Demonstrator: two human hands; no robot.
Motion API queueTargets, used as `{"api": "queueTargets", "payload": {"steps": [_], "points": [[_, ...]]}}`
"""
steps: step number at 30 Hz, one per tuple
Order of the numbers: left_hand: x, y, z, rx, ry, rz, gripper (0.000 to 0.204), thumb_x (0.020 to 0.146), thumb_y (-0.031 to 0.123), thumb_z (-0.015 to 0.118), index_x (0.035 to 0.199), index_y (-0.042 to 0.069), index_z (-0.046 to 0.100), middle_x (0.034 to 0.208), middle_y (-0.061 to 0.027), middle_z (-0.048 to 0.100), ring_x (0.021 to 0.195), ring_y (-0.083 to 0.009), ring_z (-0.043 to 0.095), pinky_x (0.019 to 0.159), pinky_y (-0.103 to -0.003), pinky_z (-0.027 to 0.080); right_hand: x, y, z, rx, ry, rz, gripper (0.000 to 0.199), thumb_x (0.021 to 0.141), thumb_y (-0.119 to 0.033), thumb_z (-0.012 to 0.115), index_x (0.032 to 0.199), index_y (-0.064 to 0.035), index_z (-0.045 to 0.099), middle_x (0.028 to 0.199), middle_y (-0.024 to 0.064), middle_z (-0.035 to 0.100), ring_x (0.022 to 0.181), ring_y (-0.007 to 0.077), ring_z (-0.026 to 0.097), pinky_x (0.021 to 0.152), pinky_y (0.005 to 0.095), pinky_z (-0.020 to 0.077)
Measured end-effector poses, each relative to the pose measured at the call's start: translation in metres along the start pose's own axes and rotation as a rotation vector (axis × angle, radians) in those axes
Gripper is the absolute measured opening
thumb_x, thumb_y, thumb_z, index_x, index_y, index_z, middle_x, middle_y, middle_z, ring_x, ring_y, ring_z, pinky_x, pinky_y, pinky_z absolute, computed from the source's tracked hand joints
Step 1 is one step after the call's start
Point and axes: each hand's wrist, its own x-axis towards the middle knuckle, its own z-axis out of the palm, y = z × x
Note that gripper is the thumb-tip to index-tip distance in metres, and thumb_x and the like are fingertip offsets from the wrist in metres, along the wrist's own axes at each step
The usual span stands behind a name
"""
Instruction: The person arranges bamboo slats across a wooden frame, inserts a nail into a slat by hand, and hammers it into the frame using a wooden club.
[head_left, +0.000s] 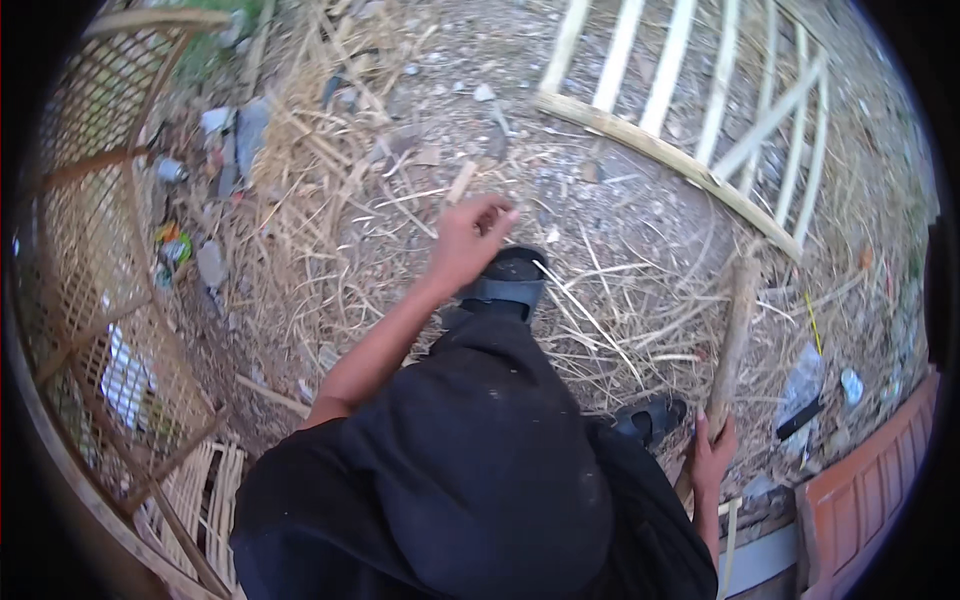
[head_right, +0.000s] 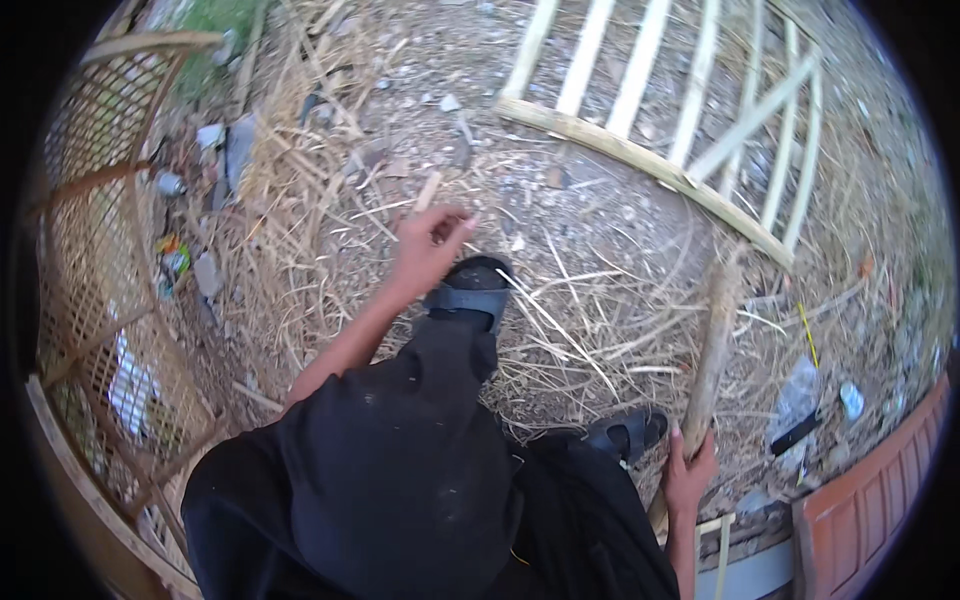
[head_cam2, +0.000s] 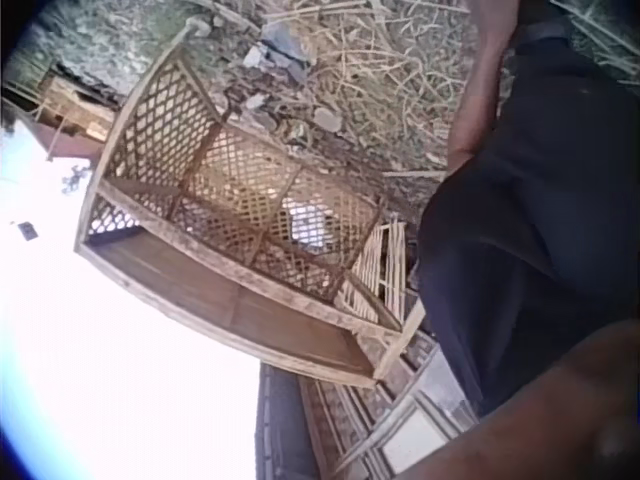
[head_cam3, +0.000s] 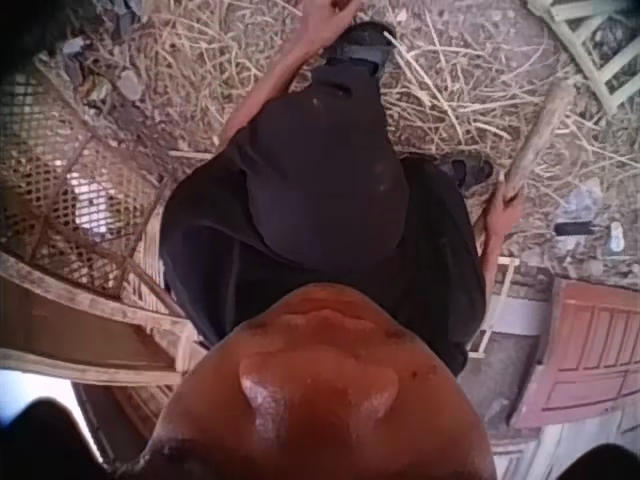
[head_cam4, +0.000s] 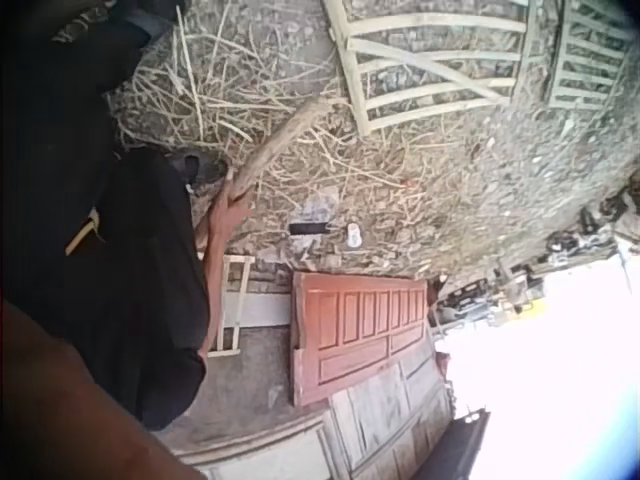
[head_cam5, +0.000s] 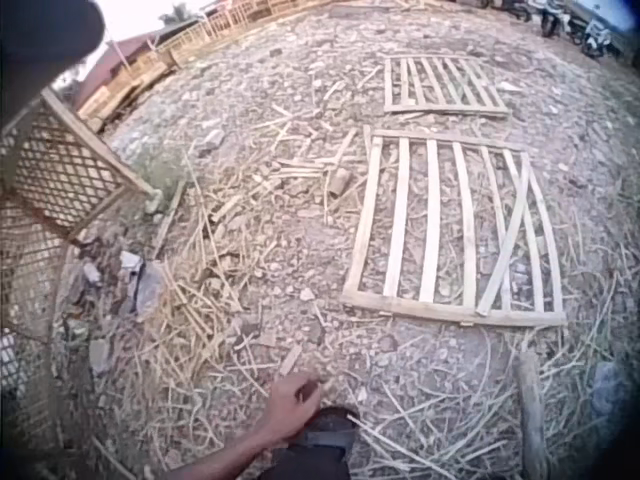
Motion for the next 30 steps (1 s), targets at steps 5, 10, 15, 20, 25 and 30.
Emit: {"api": "queueTargets", "payload": {"steps": [5, 10, 15, 20, 25, 30], "points": [[-0.026, -0.031, -0.024, 0.131, 0.193, -0.053, 0.016, 0.095, 0.013, 0.072, 0.088, -0.001, 0.069, 0.069, -0.0015, 0.06, 0.058, -0.0089, 0.05, 0.055, -0.028, 0.042, 0.007, -0.008, -0.001, -0.144, -0.018, -0.194, 0.029, 0.099, -0.026, 0.07, 0.103, -0.0002, 0.059, 0.06, -0.0001, 0.051, 0.047, 0.0086, 0.048, 0.043, 0.0278, 0.0363], [-0.054, -0.065, -0.084, 0.193, 0.376, -0.15, 0.022, 0.094, 0.016, 0.072, 0.111, 0.002, 0.068, 0.085, -0.0089, 0.066, 0.065, -0.0157, 0.057, 0.062, -0.033, 0.048, 0.009, 0.004, 0.002, -0.169, -0.036, -0.26, 0.032, 0.099, -0.027, 0.07, 0.106, 0.0022, 0.06, 0.061, 0.0001, 0.051, 0.047, 0.0082, 0.046, 0.043, 0.0283, 0.0349], [-0.098, -0.101, -0.189, 0.296, 0.641, -0.385, 0.026, 0.1, 0.026, 0.066, 0.109, 0.002, 0.07, 0.089, -0.0105, 0.069, 0.074, -0.0166, 0.062, 0.069, -0.033, 0.051, 0.005, 0.005, 0.005, -0.118, -0.059, -0.156, 0.034, 0.1, -0.027, 0.07, 0.109, 0.004, 0.06, 0.065, -0.0005, 0.05, 0.052, 0.0065, 0.043, 0.046, 0.0265, 0.0312], [-0.174, -0.155, -0.241, 0.643, 0.251, -0.601, 0.04, 0.098, 0.037, 0.066, 0.1, -0.003, 0.067, 0.081, -0.0176, 0.068, 0.074, -0.0315, 0.064, 0.073, -0.043, 0.051, 0.011, 0.018, -0.002, 0.137, 0.011, -0.028, 0.036, 0.1, -0.028, 0.07, 0.111, 0.0052, 0.059, 0.065, -0.001, 0.05, 0.054, 0.0068, 0.043, 0.047, 0.0264, 0.0328], [-0.231, -0.132, -0.196, 0.593, 0.06, -0.653, 0.042, 0.098, 0.039, 0.065, 0.09, -0.003, 0.063, 0.079, -0.0199, 0.066, 0.07, -0.0356, 0.06, 0.068, -0.045, 0.048, 0.011, -0.002, -0.006, -0.108, -0.075, 0.027, 0.036, 0.098, -0.029, 0.071, 0.112, 0.0037, 0.061, 0.072, 0.0038, 0.056, 0.059, 0.0124, 0.05, 0.055, 0.031, 0.0413], [-0.218, -0.12, -0.152, 0.557, -0.549, -0.593, 0.039, 0.1, 0.036, 0.065, 0.098, -0.003, 0.067, 0.076, -0.0159, 0.065, 0.068, -0.0259, 0.056, 0.066, -0.041, 0.045, 0.015, 0.004, -0.013, -0.256, -0.063, -0.025, 0.038, 0.095, -0.032, 0.073, 0.108, 0.0011, 0.061, 0.073, 0.0149, 0.061, 0.064, 0.0225, 0.056, 0.063, 0.0399, 0.0477]]}}
